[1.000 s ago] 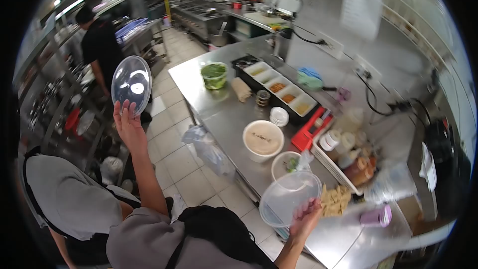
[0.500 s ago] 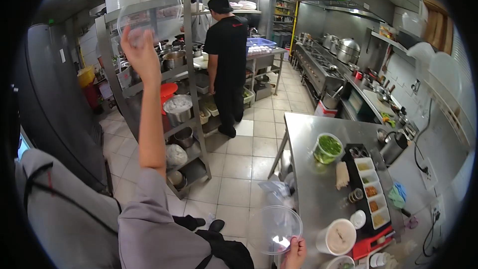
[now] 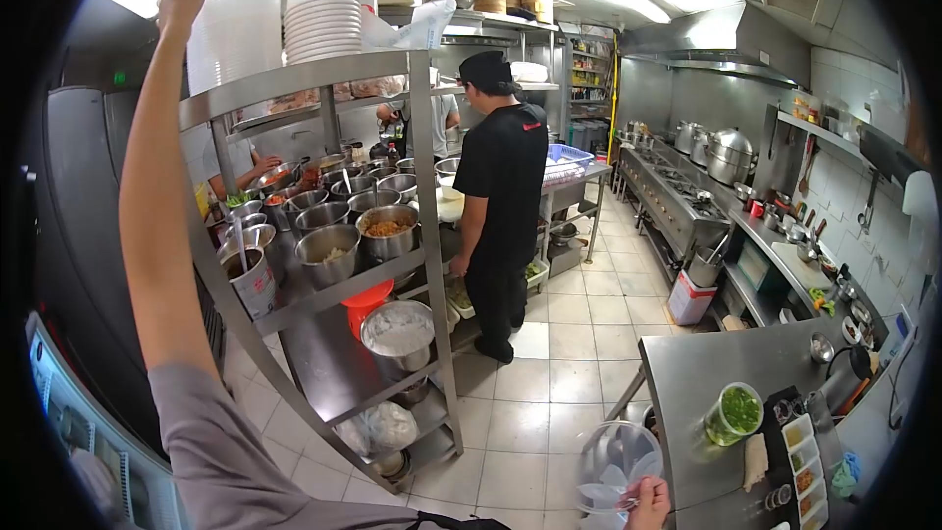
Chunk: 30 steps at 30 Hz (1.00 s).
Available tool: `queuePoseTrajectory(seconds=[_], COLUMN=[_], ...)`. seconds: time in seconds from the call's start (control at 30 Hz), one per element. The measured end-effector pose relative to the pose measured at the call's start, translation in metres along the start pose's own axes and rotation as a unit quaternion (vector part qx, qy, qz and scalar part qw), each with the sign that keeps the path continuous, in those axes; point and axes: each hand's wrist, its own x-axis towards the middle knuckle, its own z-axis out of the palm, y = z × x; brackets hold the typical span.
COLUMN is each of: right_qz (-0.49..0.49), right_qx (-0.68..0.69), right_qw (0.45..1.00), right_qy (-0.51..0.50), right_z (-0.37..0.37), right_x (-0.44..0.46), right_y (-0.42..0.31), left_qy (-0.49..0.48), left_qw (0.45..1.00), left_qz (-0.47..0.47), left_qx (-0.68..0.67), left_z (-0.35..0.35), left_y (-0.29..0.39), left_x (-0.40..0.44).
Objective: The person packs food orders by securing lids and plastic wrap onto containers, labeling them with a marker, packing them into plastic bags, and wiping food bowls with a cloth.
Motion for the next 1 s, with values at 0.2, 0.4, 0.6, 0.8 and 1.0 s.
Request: queuePoseTrajectory(seconds=[0.2,0.4,0.6,0.8,1.0], right_qz=[-0.034,-0.086,-0.042,-0.071,-0.131], right_qx=[0.036,0.04,-0.016,0.065,-0.074], right_qw=[0.998,0.988,0.988,0.979,0.951], right_qy=[0.044,0.118,0.146,0.18,0.27], right_z=[0.001,-0.019,-0.044,-0.05,-0.058], right_x=[0.052,0.076,0.077,0.079,0.057], right_y=[-0.001,-0.019,-0.026,-0.02,-0.041], left_qy=[-0.122,-0.163,-0.149,-0.236,-0.194], left_qw=[0.963,0.935,0.885,0.901,0.866], left_qz=[-0.021,0.074,0.144,0.295,0.454], left_qx=[0.238,0.306,0.416,0.213,0.077], left_z=[0.004,0.011,-0.015,0.009,-0.012], left_y=[-0.006,0.002,0.024,0.0,0.091], left_x=[-0.009,0.001,-0.034,-0.016,-0.135])
